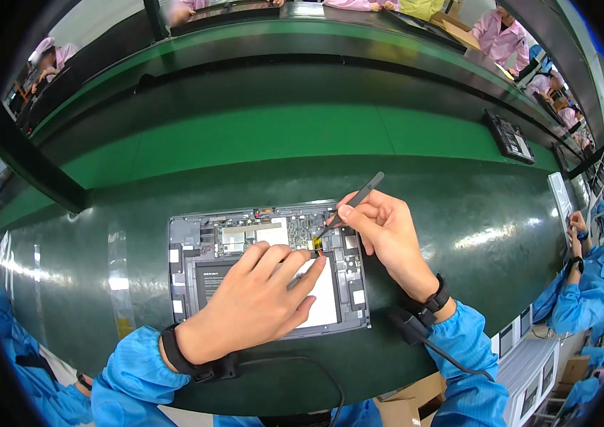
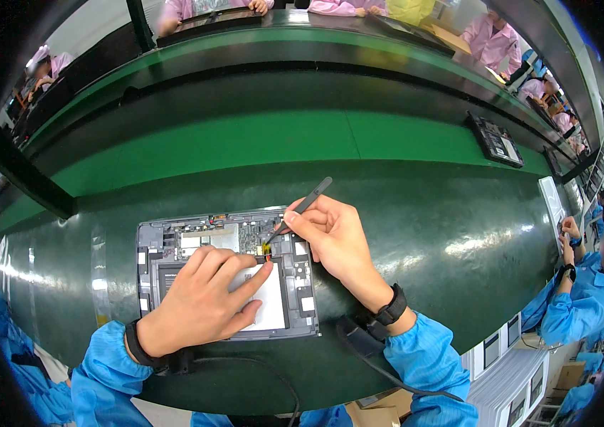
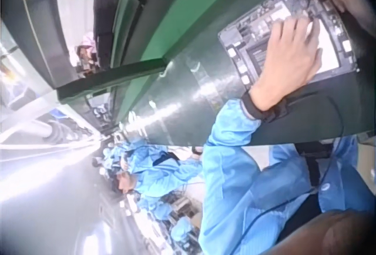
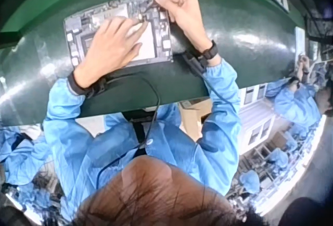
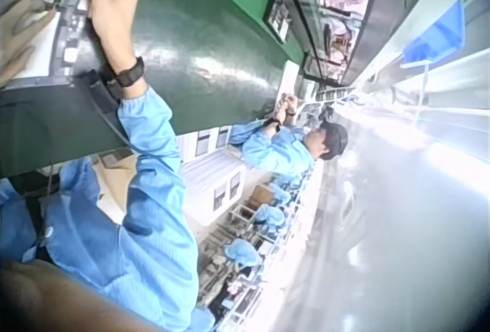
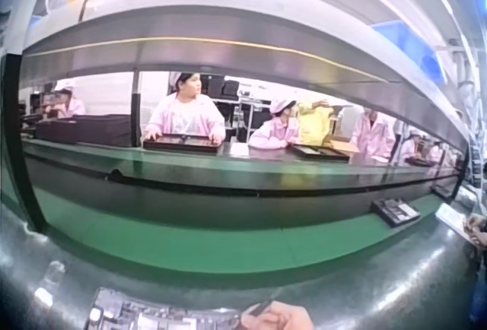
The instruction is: Assembling internal components and applying tape to the interior of an electronic tablet on a factory assembly line.
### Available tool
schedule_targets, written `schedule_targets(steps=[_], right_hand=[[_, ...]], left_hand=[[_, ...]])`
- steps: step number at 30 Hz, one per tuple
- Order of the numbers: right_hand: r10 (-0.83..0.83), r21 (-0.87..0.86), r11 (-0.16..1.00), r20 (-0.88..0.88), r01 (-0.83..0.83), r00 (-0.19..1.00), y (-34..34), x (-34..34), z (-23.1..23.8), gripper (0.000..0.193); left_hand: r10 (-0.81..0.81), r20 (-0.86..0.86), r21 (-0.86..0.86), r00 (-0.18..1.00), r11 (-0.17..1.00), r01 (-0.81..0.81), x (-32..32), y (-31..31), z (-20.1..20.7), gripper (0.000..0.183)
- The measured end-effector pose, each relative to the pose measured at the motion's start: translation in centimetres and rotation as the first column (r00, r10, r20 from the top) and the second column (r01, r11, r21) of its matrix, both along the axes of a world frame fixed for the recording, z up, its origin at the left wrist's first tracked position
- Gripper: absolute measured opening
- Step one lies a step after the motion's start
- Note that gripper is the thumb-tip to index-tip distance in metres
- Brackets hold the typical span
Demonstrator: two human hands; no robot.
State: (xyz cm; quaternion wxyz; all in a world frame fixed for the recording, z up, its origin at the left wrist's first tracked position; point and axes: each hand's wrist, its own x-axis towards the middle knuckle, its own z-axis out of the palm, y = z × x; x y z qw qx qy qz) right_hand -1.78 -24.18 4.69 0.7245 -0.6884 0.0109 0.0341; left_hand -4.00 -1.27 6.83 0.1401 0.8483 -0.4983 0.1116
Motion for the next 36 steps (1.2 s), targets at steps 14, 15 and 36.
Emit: schedule_targets(steps=[14, 15, 36], right_hand=[[0.000, -0.073, 0.997, -0.028, -0.002, 1.000, 0.02, -0.06, 0.40, 0.017], [0.001, -0.071, 0.997, -0.026, -0.002, 1.000, 0.02, -0.06, 0.38, 0.017], [0.015, -0.043, 0.999, -0.067, -0.018, 0.998, 0.06, -0.15, 0.93, 0.016]], left_hand=[[-0.008, 0.047, 0.016, 0.999, 1.000, 0.007, 0.01, -0.29, -0.31, 0.047], [-0.009, 0.046, 0.016, 0.999, 1.000, 0.009, -0.01, -0.29, -0.30, 0.047], [-0.005, 0.010, 0.029, 1.000, 1.000, 0.004, -0.11, -0.30, -0.15, 0.048]])
